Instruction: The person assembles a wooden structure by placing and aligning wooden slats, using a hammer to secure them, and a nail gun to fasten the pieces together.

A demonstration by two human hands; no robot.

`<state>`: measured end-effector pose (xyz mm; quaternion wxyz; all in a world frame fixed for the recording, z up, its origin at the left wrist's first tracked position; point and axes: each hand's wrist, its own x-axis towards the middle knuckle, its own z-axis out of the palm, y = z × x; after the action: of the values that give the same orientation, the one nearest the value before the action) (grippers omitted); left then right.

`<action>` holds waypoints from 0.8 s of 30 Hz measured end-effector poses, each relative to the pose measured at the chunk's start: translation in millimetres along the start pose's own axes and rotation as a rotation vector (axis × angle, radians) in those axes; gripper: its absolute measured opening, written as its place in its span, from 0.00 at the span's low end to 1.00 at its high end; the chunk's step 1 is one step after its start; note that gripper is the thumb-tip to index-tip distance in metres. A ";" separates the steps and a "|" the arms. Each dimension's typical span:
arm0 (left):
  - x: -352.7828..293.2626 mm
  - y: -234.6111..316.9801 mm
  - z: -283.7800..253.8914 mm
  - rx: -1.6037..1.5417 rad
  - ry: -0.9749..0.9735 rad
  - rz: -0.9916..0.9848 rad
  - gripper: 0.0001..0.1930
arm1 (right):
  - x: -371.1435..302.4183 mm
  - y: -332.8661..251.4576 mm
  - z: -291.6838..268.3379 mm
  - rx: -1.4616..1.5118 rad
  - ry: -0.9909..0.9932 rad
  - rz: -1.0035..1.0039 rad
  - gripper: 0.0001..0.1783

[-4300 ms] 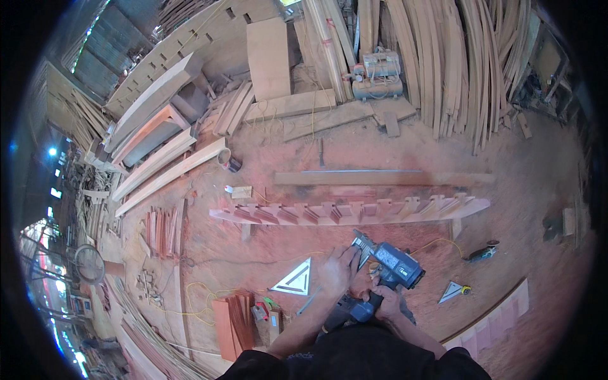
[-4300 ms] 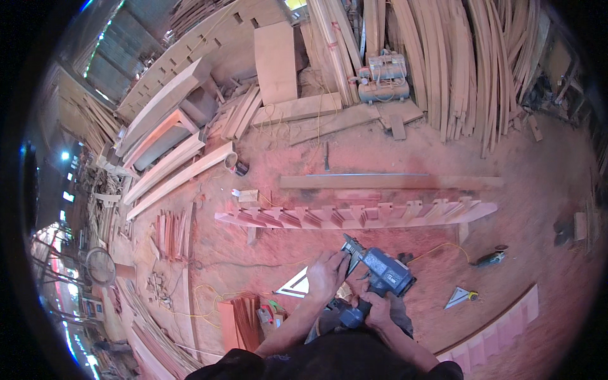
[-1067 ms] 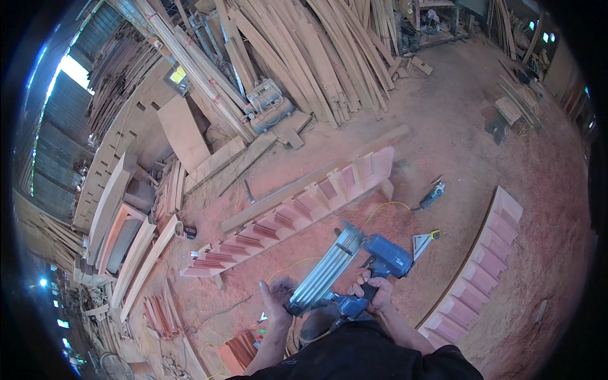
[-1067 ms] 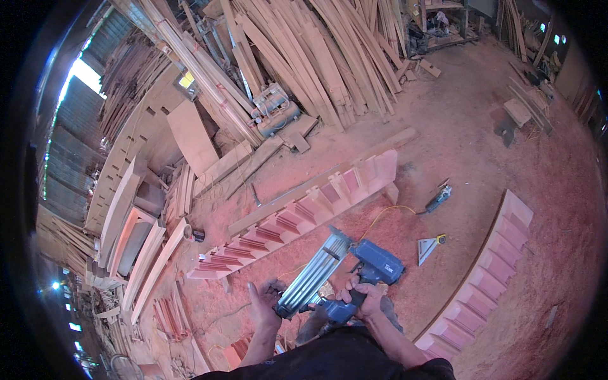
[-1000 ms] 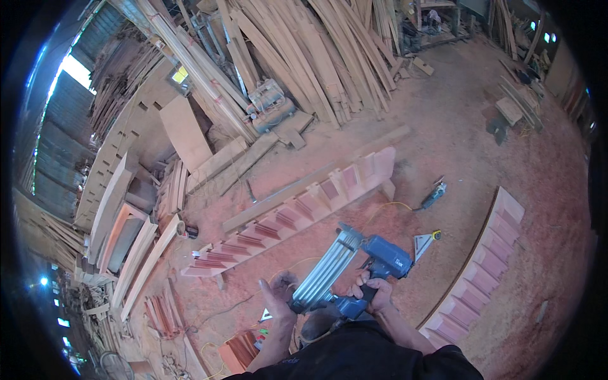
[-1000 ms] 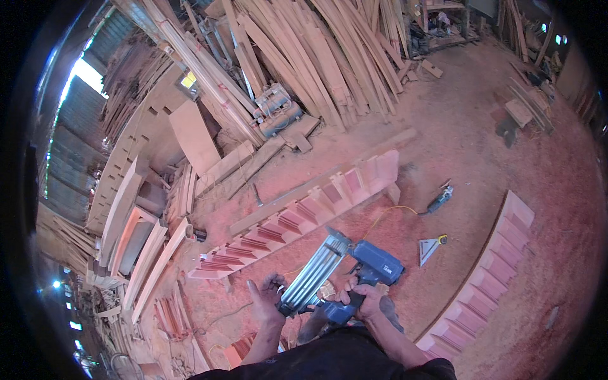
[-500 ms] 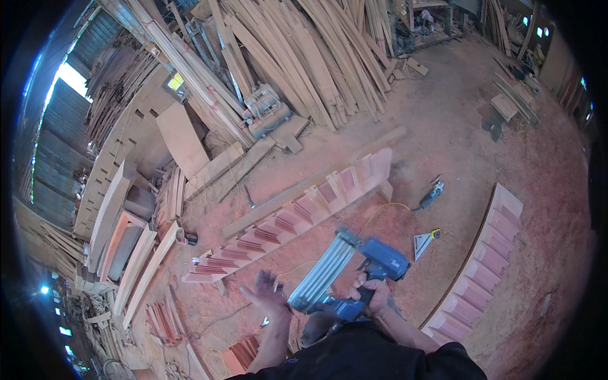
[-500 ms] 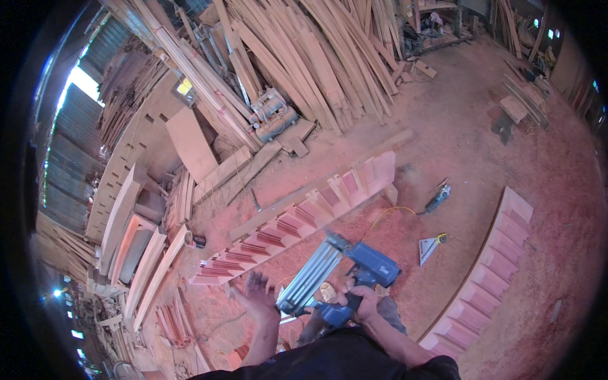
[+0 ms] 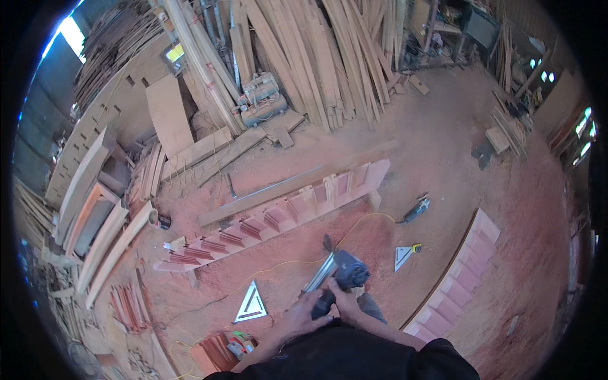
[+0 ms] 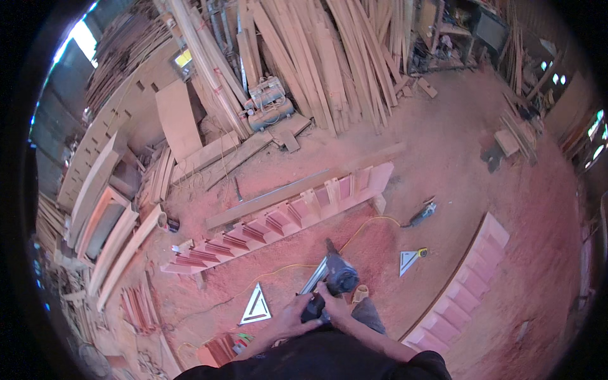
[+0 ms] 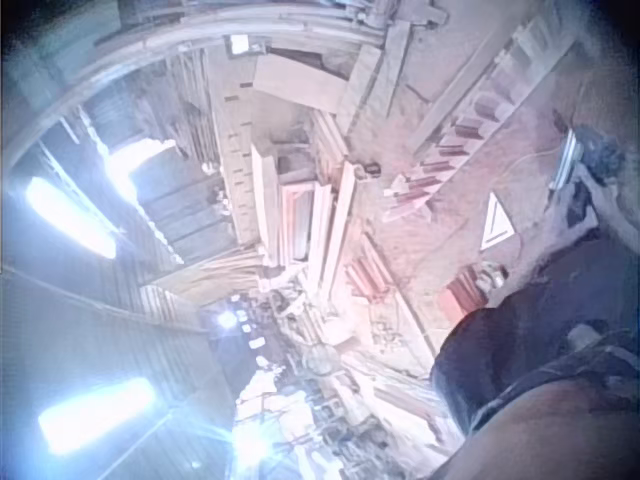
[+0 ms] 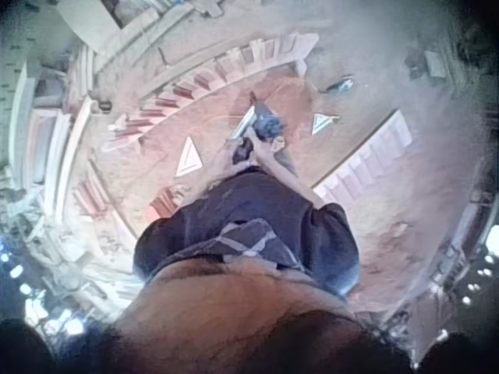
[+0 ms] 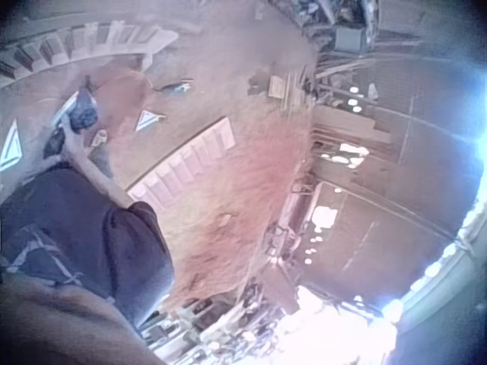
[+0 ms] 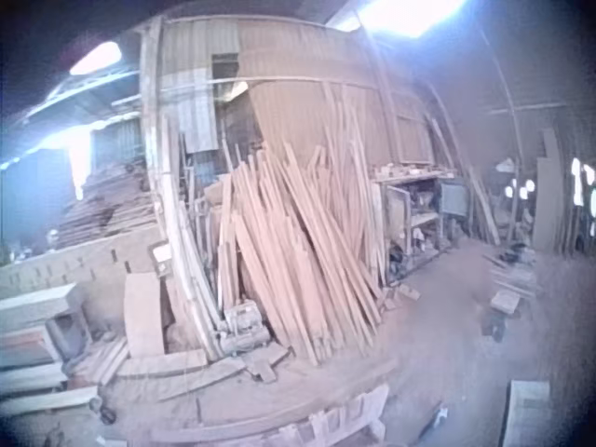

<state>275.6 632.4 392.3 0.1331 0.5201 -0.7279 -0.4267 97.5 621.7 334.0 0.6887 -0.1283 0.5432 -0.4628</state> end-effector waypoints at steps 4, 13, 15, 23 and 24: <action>37.0 -2.3 11.3 0.181 0.020 -0.120 0.42 | 14.2 3.2 11.6 -0.222 -0.139 0.097 0.29; 147.4 -38.2 -8.0 0.016 -0.010 -0.523 0.35 | 104.6 -104.3 -63.2 -1.124 -0.739 -0.036 0.30; 179.6 -38.6 -2.0 0.097 0.010 -0.576 0.34 | 143.4 -151.9 -115.2 -1.220 -0.698 -0.068 0.27; 285.9 -21.4 15.4 0.191 0.076 -0.708 0.32 | 431.6 -310.0 -244.3 -1.597 -0.170 -0.383 0.20; 294.6 -15.5 18.5 0.175 0.085 -0.734 0.32 | 469.0 -320.2 -248.3 -1.589 -0.175 -0.528 0.18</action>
<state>148.9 383.3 295.8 -0.0433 0.7728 -0.5206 -0.3603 -285.8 165.7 162.8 0.3022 -0.7333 0.6041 -0.0772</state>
